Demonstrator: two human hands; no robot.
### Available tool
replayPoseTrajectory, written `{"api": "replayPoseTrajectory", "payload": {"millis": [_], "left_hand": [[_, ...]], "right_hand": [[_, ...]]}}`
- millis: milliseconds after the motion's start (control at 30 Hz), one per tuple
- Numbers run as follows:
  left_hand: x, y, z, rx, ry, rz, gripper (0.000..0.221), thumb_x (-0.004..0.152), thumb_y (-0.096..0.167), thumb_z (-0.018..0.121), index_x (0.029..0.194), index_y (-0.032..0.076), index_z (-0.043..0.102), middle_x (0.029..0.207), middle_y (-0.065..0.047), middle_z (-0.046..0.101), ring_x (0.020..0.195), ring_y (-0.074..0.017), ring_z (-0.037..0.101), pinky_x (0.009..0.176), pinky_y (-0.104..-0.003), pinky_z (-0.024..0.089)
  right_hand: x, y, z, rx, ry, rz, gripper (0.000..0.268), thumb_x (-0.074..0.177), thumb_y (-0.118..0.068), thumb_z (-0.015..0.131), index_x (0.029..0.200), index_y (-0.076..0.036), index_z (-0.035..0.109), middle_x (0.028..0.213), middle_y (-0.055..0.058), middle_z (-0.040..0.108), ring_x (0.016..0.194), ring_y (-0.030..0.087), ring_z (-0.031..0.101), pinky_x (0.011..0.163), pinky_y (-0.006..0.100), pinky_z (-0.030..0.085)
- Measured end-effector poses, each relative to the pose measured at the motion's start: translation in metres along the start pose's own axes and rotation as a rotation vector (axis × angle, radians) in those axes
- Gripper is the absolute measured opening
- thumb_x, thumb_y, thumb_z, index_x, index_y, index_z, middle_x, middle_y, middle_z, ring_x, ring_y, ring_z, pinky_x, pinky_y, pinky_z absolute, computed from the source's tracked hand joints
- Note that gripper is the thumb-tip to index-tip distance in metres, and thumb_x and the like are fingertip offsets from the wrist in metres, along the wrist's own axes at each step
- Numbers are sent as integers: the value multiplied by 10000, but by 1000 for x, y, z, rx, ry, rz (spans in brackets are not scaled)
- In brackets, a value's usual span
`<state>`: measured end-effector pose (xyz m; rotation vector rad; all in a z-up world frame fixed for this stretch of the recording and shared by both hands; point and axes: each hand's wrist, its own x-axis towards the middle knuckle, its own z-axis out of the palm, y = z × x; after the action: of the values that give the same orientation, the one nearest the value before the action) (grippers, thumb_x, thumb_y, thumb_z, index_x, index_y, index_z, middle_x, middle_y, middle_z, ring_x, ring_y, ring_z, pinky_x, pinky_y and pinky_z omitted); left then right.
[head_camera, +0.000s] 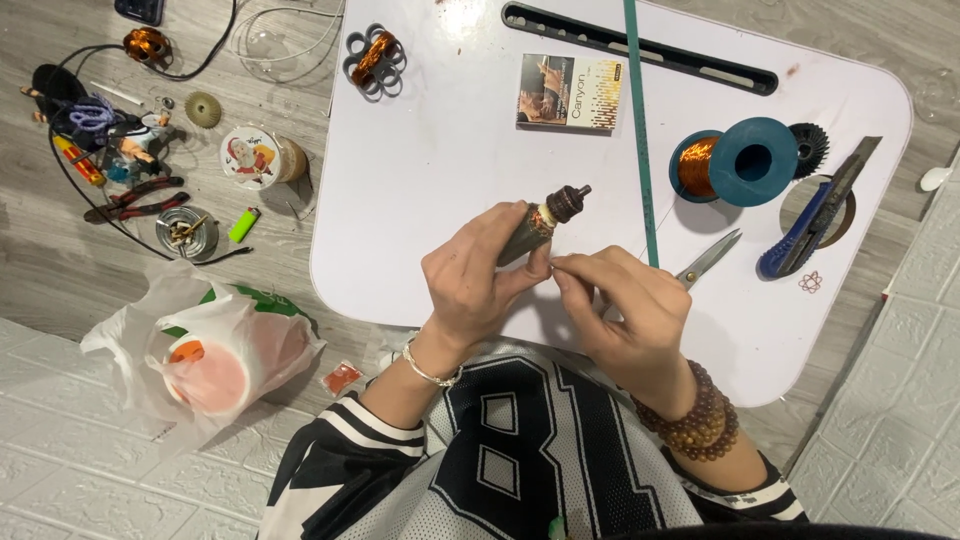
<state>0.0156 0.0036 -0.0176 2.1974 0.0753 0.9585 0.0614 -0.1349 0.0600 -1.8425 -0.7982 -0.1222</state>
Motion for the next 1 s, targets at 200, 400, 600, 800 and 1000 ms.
{"api": "replayPoseTrajectory", "payload": {"millis": [200,400,600,800,1000], "left_hand": [[-1,-1,-1,24,4,7,396,848,295,811,1131,53,676,954,-81,758,768,-205,737,626,-309,619],[-3,-1,-1,-3,5,-12,396,838,278,817,1136,58,675,942,-79,757,770,-205,737,643,-316,620],[2,5,-2,-69,-8,-41,406,850,270,814,1153,49,660,930,-85,751,764,-216,737,643,-326,616],[4,8,-2,-116,-9,-68,408,842,257,821,1153,52,656,940,-78,754,768,-214,741,648,-321,615],[6,8,-3,-213,-28,-125,408,848,254,814,1163,57,645,924,-83,749,705,-209,728,562,-311,602]], "right_hand": [[-4,5,2,1,0,36,63,850,72,688,873,48,741,483,32,527,409,122,439,372,240,371],[-6,10,2,16,5,69,49,860,61,695,881,47,737,458,34,455,409,122,369,368,244,334],[-11,17,3,114,33,132,44,840,67,716,865,40,740,435,17,412,407,111,351,378,240,328],[-8,13,3,147,23,181,60,839,72,709,861,28,744,418,10,402,410,103,330,383,241,321],[-8,14,1,192,6,238,34,843,63,703,843,37,724,419,23,374,416,103,319,396,245,322]]}}
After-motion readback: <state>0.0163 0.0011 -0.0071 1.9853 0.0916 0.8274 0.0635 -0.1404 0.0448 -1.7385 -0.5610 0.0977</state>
